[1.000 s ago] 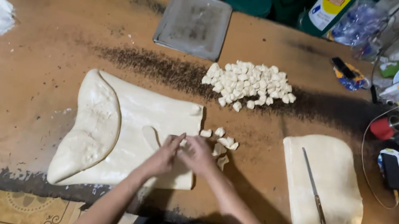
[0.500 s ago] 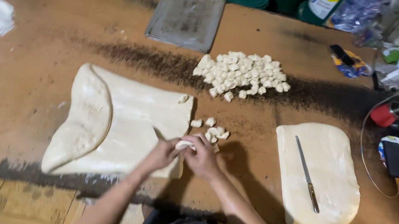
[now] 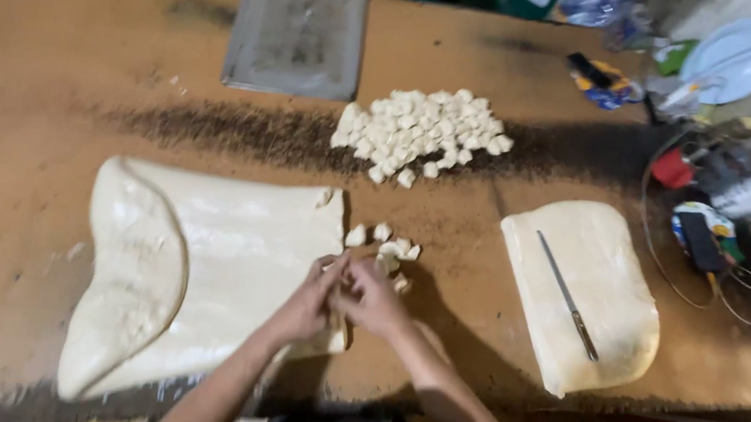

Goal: Cutting and portioning dough into small pieces for baking

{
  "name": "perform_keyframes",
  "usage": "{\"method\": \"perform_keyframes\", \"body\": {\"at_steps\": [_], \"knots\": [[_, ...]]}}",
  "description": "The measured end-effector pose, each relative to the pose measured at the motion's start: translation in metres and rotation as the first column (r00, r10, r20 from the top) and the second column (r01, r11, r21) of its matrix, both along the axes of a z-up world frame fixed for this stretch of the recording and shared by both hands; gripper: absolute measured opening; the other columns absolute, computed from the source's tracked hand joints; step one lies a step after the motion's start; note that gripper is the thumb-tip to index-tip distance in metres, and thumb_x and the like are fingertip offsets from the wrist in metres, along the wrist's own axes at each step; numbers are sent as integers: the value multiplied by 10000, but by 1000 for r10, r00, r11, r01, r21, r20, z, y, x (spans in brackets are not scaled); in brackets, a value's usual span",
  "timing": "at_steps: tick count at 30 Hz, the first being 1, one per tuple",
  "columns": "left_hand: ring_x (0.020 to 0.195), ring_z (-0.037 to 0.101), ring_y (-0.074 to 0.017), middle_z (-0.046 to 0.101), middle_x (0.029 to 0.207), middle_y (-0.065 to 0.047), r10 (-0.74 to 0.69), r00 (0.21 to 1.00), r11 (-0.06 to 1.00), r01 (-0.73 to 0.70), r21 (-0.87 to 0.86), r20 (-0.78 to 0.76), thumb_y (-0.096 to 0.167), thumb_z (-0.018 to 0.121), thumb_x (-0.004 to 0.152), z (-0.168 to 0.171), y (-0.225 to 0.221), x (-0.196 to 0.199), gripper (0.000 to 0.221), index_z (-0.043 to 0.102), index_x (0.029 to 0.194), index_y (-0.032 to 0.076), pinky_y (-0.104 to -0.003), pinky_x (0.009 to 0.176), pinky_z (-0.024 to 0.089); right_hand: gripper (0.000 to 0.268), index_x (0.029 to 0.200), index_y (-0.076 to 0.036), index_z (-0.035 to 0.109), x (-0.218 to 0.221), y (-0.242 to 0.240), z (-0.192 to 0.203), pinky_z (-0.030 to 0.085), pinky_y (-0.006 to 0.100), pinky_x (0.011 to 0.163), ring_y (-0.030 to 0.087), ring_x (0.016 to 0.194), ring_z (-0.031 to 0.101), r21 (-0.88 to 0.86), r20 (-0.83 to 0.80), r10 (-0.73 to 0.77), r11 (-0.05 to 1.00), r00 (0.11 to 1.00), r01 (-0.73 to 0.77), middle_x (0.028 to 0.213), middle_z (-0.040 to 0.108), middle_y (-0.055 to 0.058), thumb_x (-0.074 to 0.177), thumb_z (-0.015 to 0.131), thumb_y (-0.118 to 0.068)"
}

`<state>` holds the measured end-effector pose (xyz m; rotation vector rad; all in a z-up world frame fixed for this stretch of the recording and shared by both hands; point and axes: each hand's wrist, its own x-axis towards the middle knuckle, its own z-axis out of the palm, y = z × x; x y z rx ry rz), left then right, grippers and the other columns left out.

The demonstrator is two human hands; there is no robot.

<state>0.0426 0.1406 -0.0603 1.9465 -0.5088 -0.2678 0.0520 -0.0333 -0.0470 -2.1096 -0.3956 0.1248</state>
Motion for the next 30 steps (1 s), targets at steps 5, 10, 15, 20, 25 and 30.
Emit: {"method": "perform_keyframes", "body": {"at_steps": [5,10,15,20,25,30], "knots": [[989,502,-391,459,1052,-226,113,993,979,-115,-170,-21,-5,640,852,-49,-3,14,398,459,1198,73,-500,877,461,250,1078,-143,752,4,-2,-36,586,388,795,296,877,736,126,306,-45,992,951,7,942,755,100,840,768,-66],[616,642,-229,694,620,-96,232,970,963,-239,-127,-67,158,621,917,-81,-32,-4,225,725,722,115,-352,627,501,375,1018,-160,652,14,-13,-133,554,474,673,355,807,714,-9,258,-207,976,944,217,862,689,128,753,832,-354],[838,767,-379,800,909,-161,11,987,998,0,-64,162,152,665,918,19,-34,-18,145,797,956,109,-459,775,609,581,1238,-116,570,32,-50,-59,541,584,934,412,1126,685,-572,-134,-155,818,979,51,1190,704,209,881,634,-570],[1158,599,-515,522,1255,-273,186,977,983,-185,-18,106,-68,670,706,30,-18,-8,715,509,1390,68,-589,1025,500,615,1341,-179,555,10,-25,-21,521,537,949,399,1150,626,-240,109,96,968,989,-67,1258,598,141,822,799,-401],[1358,321,-661,177,1526,-405,145,951,989,-144,-25,272,-75,695,749,43,-22,9,1026,214,1633,126,-630,1159,338,160,984,-100,739,17,-8,6,594,416,730,330,810,727,156,455,134,961,881,-227,854,743,112,833,788,-102],[639,691,-374,687,623,-153,340,929,939,-343,-6,147,150,636,830,-72,-52,25,174,697,687,73,-400,577,537,287,928,-170,665,36,-21,-69,554,439,587,335,663,686,100,490,-107,993,865,66,698,657,115,818,759,-418]]}}
